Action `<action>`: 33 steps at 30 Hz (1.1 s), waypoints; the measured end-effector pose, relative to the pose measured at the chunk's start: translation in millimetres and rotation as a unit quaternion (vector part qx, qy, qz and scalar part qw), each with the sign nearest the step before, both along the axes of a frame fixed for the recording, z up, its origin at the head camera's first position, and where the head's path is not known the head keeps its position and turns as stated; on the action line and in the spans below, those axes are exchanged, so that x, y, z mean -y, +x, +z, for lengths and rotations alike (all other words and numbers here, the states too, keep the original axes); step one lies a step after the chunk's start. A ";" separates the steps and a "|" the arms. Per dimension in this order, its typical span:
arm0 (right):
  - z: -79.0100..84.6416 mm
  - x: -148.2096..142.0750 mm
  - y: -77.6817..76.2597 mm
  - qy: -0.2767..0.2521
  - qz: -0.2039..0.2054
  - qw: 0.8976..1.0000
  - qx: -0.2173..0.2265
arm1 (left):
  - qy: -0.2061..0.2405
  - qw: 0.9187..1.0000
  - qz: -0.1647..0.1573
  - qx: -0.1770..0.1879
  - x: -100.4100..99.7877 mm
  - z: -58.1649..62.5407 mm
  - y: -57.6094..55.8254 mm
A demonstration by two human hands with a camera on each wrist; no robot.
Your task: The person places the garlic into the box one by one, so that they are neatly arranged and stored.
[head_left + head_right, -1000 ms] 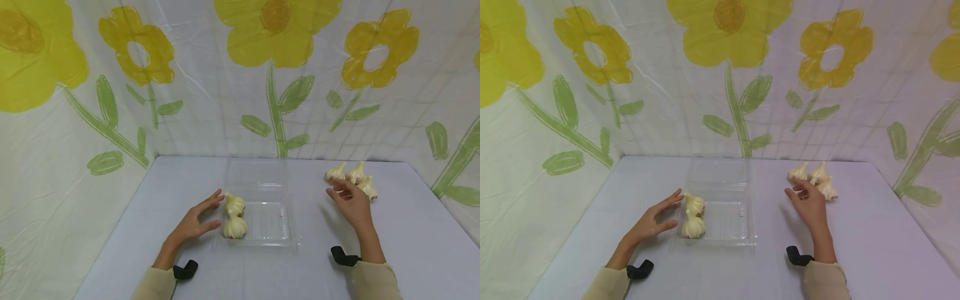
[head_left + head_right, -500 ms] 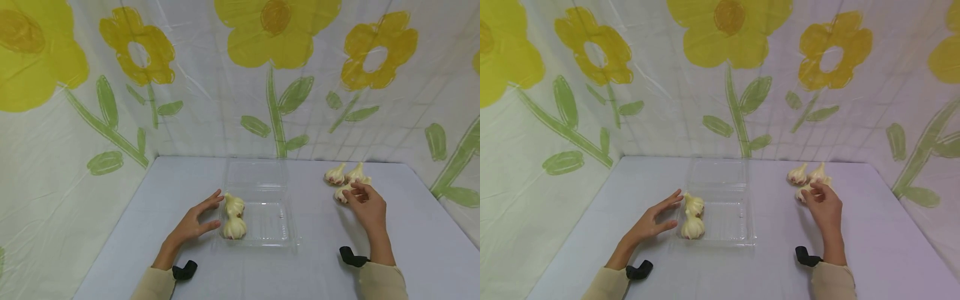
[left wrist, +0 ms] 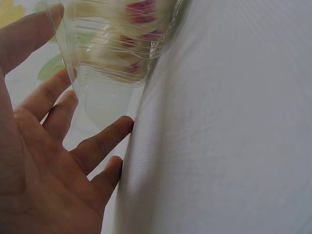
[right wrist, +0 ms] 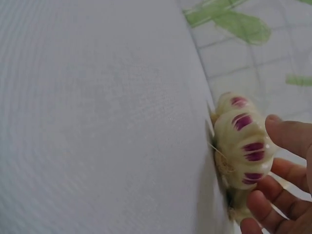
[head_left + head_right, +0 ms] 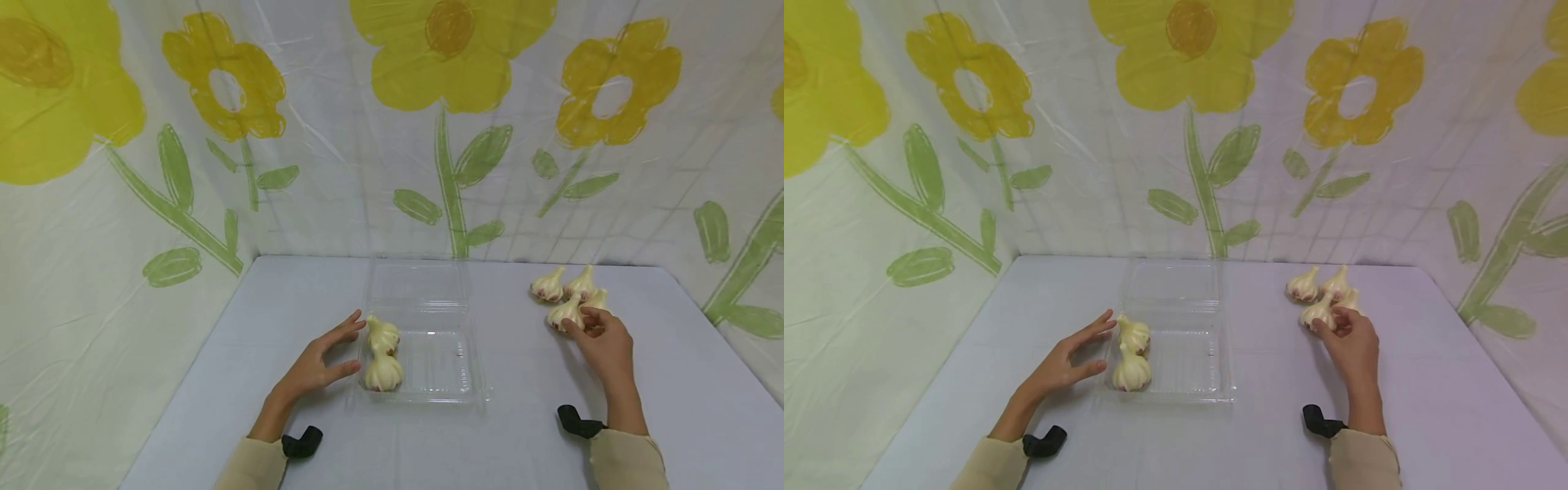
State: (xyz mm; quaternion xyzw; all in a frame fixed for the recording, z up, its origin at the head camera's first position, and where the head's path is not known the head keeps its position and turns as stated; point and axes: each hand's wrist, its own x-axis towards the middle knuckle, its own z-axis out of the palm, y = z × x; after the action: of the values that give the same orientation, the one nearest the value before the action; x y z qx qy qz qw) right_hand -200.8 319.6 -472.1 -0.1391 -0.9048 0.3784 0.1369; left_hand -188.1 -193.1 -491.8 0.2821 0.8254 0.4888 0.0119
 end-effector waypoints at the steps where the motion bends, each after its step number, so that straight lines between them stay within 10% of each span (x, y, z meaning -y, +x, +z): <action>1: -0.5 -0.2 -0.1 0.001 0.003 1.000 -0.003 | 0.000 1.000 0.000 0.000 0.1 -0.1 0.1; 33: -4.0 -1.3 0.2 0.006 0.050 0.997 0.064 | -0.006 1.000 0.004 0.001 0.5 -1.6 0.3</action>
State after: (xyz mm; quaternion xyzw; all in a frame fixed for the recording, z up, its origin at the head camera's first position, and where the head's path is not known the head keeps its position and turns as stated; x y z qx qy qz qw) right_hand -200.6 320.9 -476.0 -0.1169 -0.9196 0.3701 0.0608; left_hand -187.8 -193.6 -493.4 0.2780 0.8295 0.4842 0.0122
